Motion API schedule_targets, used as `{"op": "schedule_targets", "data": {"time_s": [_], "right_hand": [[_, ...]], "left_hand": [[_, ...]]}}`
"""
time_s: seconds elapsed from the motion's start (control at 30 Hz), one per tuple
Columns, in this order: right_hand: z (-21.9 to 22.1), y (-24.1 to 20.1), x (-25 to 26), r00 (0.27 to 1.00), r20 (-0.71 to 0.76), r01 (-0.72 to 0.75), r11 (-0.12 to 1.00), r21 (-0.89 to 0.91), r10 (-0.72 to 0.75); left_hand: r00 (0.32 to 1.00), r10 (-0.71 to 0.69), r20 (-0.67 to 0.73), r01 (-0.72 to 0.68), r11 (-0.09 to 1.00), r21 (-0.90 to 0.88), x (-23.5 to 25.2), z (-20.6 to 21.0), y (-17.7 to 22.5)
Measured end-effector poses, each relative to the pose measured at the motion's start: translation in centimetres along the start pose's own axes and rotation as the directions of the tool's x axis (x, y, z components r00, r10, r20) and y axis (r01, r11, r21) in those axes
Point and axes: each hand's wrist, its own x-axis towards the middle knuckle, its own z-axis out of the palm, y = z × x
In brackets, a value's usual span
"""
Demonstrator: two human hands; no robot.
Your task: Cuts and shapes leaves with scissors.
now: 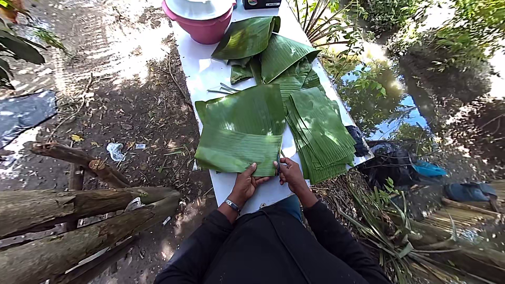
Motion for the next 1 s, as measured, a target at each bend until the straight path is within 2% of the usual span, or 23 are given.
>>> {"op": "schedule_targets", "data": {"time_s": [0.3, 0.6, 1.0], "right_hand": [[0.0, 0.4, 0.0, 0.999, 0.008, 0.040, 0.999, -0.003, -0.040], [-0.3, -1.1, 0.7, 0.997, -0.004, -0.074, 0.996, -0.055, 0.074], [-0.5, -1.0, 1.1, 1.000, -0.003, -0.008, 0.999, -0.052, 0.008]], "left_hand": [[1.000, -0.004, -0.008, 0.004, 1.000, 0.000, 0.0, -0.1, 0.0], [1.000, -0.001, 0.015, 0.001, 1.000, 0.026, -0.3, -0.3, 0.2], [1.000, -0.007, 0.001, 0.007, 0.999, 0.035, -0.5, -0.1, 0.4]]}}
